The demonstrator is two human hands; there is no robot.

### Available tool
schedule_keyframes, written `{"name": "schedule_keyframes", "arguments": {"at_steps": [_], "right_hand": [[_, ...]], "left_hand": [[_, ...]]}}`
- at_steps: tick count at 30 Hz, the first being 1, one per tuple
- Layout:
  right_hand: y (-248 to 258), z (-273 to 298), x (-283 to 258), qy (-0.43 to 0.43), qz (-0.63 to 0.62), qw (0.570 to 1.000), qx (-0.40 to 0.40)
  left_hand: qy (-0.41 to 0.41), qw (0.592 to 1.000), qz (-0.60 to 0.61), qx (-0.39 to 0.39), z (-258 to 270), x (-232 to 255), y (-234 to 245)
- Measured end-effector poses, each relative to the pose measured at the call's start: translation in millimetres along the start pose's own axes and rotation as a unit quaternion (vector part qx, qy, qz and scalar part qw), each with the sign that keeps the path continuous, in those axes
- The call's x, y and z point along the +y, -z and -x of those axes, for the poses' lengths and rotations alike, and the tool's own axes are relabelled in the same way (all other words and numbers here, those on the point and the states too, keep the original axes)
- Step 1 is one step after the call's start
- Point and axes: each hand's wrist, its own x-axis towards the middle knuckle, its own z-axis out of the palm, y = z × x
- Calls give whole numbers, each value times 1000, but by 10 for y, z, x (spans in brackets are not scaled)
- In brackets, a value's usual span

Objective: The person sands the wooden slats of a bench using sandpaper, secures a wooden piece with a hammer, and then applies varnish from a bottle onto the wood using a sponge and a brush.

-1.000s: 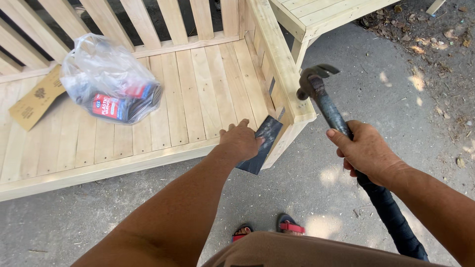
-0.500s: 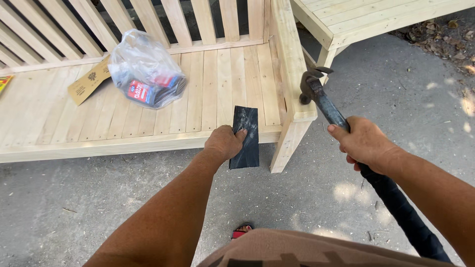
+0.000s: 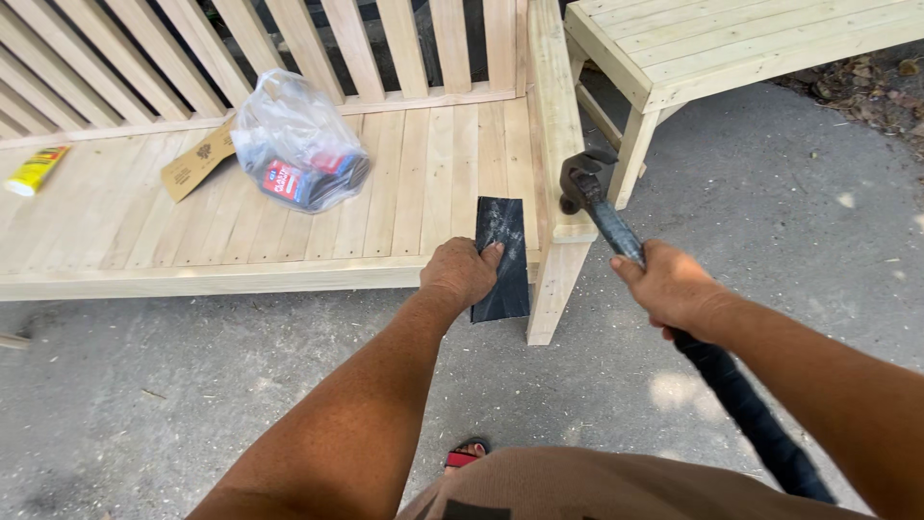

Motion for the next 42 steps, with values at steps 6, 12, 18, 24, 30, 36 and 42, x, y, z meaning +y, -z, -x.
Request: {"name": "schedule_keyframes", "arguments": {"at_steps": [6, 12, 18, 24, 30, 36, 42], "right_hand": [[290, 164, -3, 87, -40, 988, 120], [162, 49, 32, 158, -73, 963, 204], [-13, -22, 36, -12, -5, 1000, 15], [268, 273, -52, 87, -78, 984, 133], [65, 46, 99, 86, -91, 984, 131], [118, -3, 1, -25, -46, 997, 54], [456, 227, -119, 138, -139, 955, 222]], "left_hand": [[-2, 1000, 10, -23, -35, 9, 103], [-13, 1000, -1, -15, -110, 397, 166], [8, 999, -40, -32, -55, 558, 215], [45, 997, -25, -54, -104, 364, 145], [63, 997, -6, -48, -102, 236, 162], [44, 998, -25, -22, -107, 168, 276], [45, 999, -6, -7, -180, 153, 245]]}}
